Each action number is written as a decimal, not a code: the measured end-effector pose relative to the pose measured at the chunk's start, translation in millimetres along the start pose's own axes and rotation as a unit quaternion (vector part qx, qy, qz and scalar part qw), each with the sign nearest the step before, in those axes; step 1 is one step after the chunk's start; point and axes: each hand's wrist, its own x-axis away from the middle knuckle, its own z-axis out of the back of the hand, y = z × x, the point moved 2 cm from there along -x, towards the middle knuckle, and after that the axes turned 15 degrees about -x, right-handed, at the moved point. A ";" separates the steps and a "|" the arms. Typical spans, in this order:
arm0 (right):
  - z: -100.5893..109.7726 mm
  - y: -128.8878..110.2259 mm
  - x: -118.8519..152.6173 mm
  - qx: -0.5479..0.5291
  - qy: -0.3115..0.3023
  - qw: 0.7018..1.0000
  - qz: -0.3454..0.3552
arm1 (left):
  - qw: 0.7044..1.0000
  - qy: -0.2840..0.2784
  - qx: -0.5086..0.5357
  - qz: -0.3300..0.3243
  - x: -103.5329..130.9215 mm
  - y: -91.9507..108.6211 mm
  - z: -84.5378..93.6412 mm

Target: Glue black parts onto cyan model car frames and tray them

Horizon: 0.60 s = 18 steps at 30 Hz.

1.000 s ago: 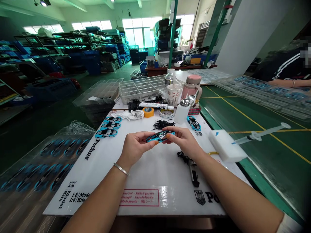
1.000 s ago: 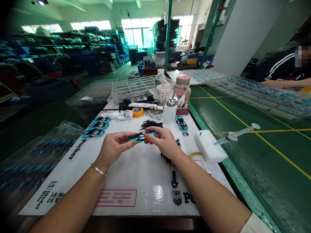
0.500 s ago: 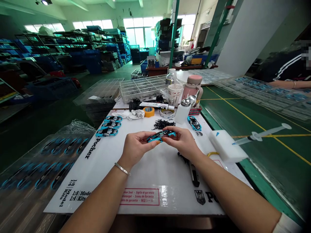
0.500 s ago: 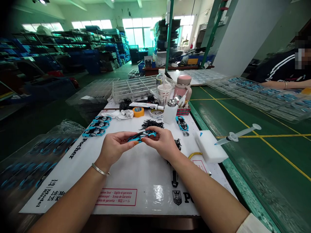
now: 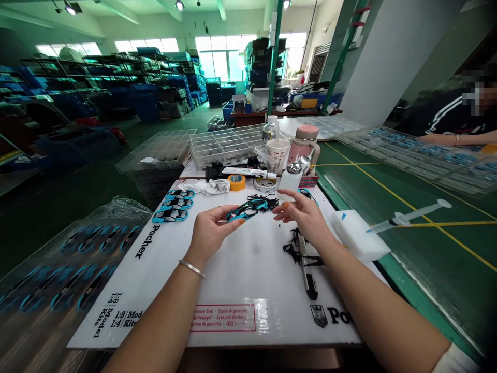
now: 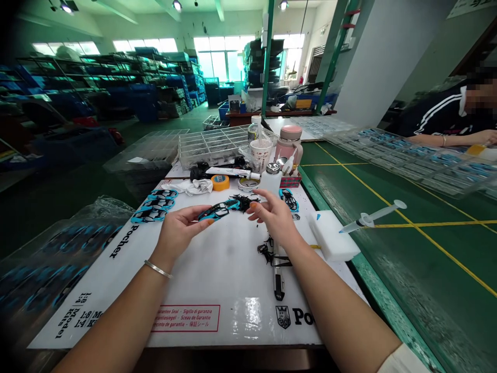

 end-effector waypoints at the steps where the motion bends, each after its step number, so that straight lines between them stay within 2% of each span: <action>1: 5.2 -1.0 -1.3 0.052 0.022 0.998 0.006 | 1.000 0.003 0.021 0.006 -2.0 -1.1 2.3; 3: 13.2 -1.4 -3.5 0.159 0.048 0.986 0.008 | 0.997 -0.006 0.076 0.024 -5.1 -3.0 5.9; 6: 19.7 0.5 -7.0 0.273 0.058 0.960 -0.007 | 0.986 -0.035 0.151 0.066 -8.0 -6.2 9.4; 10: 21.9 2.1 -14.4 0.424 0.040 0.904 -0.036 | 0.967 -0.060 0.218 0.119 -10.8 -12.2 13.7; 14: 17.4 6.1 -23.9 0.513 0.013 0.856 -0.061 | 0.947 -0.084 0.279 0.138 -11.8 -14.0 15.1; 18: 10.7 15.8 -29.5 0.548 -0.003 0.833 -0.082 | 0.937 -0.092 0.302 0.150 -10.2 -13.8 13.3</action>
